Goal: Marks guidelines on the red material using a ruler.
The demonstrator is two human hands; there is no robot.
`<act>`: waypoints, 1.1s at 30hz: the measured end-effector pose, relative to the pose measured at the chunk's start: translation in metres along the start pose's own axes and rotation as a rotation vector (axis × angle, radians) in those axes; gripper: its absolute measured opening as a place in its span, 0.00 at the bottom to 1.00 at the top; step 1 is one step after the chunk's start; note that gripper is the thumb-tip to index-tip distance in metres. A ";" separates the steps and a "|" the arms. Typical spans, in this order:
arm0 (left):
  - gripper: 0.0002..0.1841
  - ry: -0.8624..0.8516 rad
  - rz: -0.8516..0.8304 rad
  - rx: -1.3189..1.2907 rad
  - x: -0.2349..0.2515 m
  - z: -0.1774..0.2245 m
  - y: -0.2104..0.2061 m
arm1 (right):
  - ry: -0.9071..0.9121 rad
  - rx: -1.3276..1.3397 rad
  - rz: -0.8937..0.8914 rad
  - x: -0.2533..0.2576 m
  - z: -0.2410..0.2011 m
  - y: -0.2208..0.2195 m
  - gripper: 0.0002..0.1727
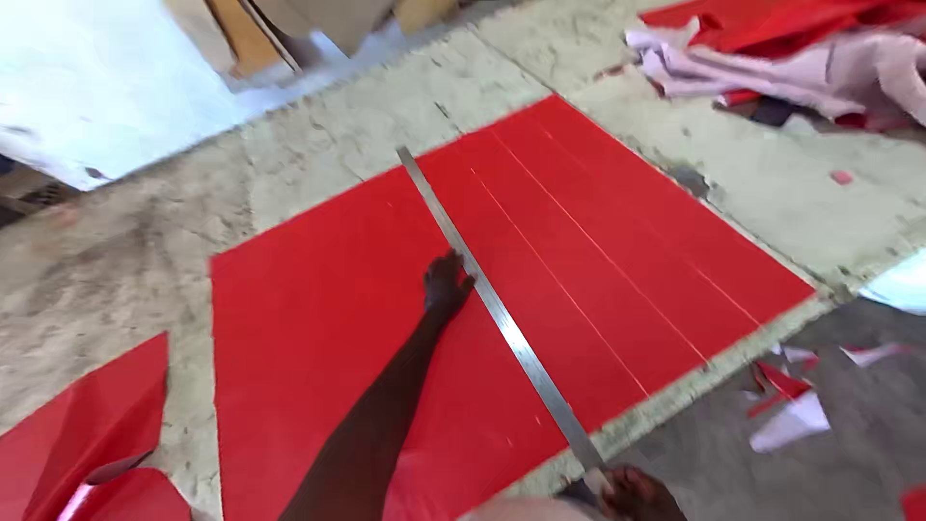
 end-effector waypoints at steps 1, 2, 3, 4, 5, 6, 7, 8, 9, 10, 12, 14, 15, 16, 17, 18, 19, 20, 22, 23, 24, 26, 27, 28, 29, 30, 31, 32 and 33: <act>0.33 -0.005 -0.015 0.014 -0.002 0.000 -0.002 | -0.022 -0.001 -0.001 -0.002 0.005 0.001 0.10; 0.33 -0.004 -0.034 0.024 -0.006 0.001 -0.004 | -0.049 0.015 -0.005 -0.004 0.010 0.002 0.11; 0.34 -0.009 -0.038 0.024 -0.007 0.002 -0.006 | -0.070 0.034 -0.007 -0.004 0.013 0.004 0.12; 0.34 -0.017 -0.029 0.008 -0.005 0.006 -0.003 | -0.085 0.035 0.000 -0.003 0.014 0.005 0.13; 0.33 -0.019 -0.021 -0.016 -0.004 0.007 0.001 | -0.092 0.005 0.027 -0.005 0.013 0.009 0.14; 0.33 -0.017 -0.016 -0.040 -0.005 0.009 0.003 | -0.081 -0.066 0.080 -0.007 0.010 0.017 0.14; 0.33 -0.018 -0.018 -0.059 -0.003 0.010 0.005 | -0.030 -0.166 0.148 -0.008 0.002 0.026 0.14; 0.33 -0.025 -0.027 -0.059 -0.001 0.012 0.006 | 0.053 -0.264 0.214 -0.009 -0.012 0.034 0.14; 0.34 -0.031 -0.046 -0.036 0.000 0.013 0.006 | 0.152 -0.339 0.261 -0.008 -0.029 0.036 0.13; 0.36 -0.041 -0.081 -0.001 0.001 0.015 0.006 | 0.235 -0.385 0.273 -0.003 -0.046 0.031 0.11; 0.47 -0.052 -0.208 0.106 0.002 0.023 0.005 | 0.348 -0.494 0.205 0.022 -0.080 0.005 0.10; 0.62 -0.032 -0.348 0.227 0.004 0.032 0.001 | 0.425 -0.583 0.159 0.064 -0.108 -0.024 0.09; 0.68 -0.017 -0.405 0.279 0.003 0.034 -0.002 | 0.445 -0.615 0.158 0.087 -0.118 -0.036 0.11; 0.71 0.002 -0.442 0.307 0.002 0.035 -0.005 | 0.471 -0.661 0.163 0.109 -0.128 -0.045 0.14; 0.72 0.020 -0.462 0.322 0.002 0.036 -0.005 | 0.499 -0.717 0.164 0.127 -0.138 -0.054 0.16; 0.72 0.032 -0.478 0.336 0.004 0.038 -0.005 | 0.526 -0.773 0.163 0.139 -0.146 -0.060 0.17; 0.72 0.043 -0.495 0.348 0.004 0.042 -0.005 | 0.556 -0.827 0.160 0.144 -0.152 -0.064 0.17; 0.71 0.045 -0.506 0.360 0.005 0.045 -0.006 | 0.584 -0.874 0.155 0.146 -0.157 -0.066 0.15; 0.70 0.052 -0.520 0.385 0.008 0.048 -0.006 | 0.606 -0.953 0.129 0.146 -0.163 -0.072 0.12; 0.70 0.050 -0.522 0.383 0.009 0.047 -0.007 | 0.599 -0.988 0.104 0.144 -0.165 -0.077 0.12; 0.70 0.051 -0.523 0.383 0.009 0.046 -0.008 | 0.590 -1.017 0.088 0.142 -0.168 -0.082 0.12; 0.70 0.044 -0.532 0.398 0.009 0.047 -0.010 | 0.589 -1.044 0.098 0.138 -0.172 -0.087 0.14; 0.70 0.038 -0.533 0.399 0.009 0.048 -0.009 | 0.593 -1.052 0.111 0.137 -0.172 -0.088 0.14; 0.69 0.035 -0.529 0.390 0.010 0.050 -0.008 | 0.605 -1.060 0.120 0.136 -0.173 -0.089 0.14; 0.69 0.032 -0.525 0.377 0.010 0.050 -0.007 | 0.612 -1.073 0.124 0.136 -0.173 -0.090 0.14; 0.69 0.031 -0.526 0.374 0.010 0.050 -0.007 | 0.618 -1.086 0.134 0.136 -0.174 -0.091 0.14; 0.70 0.033 -0.532 0.375 0.009 0.050 -0.008 | 0.625 -1.092 0.148 0.136 -0.174 -0.091 0.14; 0.70 0.036 -0.533 0.376 0.007 0.050 -0.009 | 0.624 -1.098 0.158 0.137 -0.174 -0.092 0.13; 0.70 0.040 -0.533 0.371 0.006 0.048 -0.009 | 0.620 -1.106 0.163 0.138 -0.173 -0.093 0.13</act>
Point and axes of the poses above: each hand's wrist, its own x-axis towards the middle knuckle, its own y-axis out of the back of the hand, z = x × y, the point moved 9 cm from there along x, towards the middle knuckle, and after that the axes turned 4 degrees about y, right-handed, at the moved point
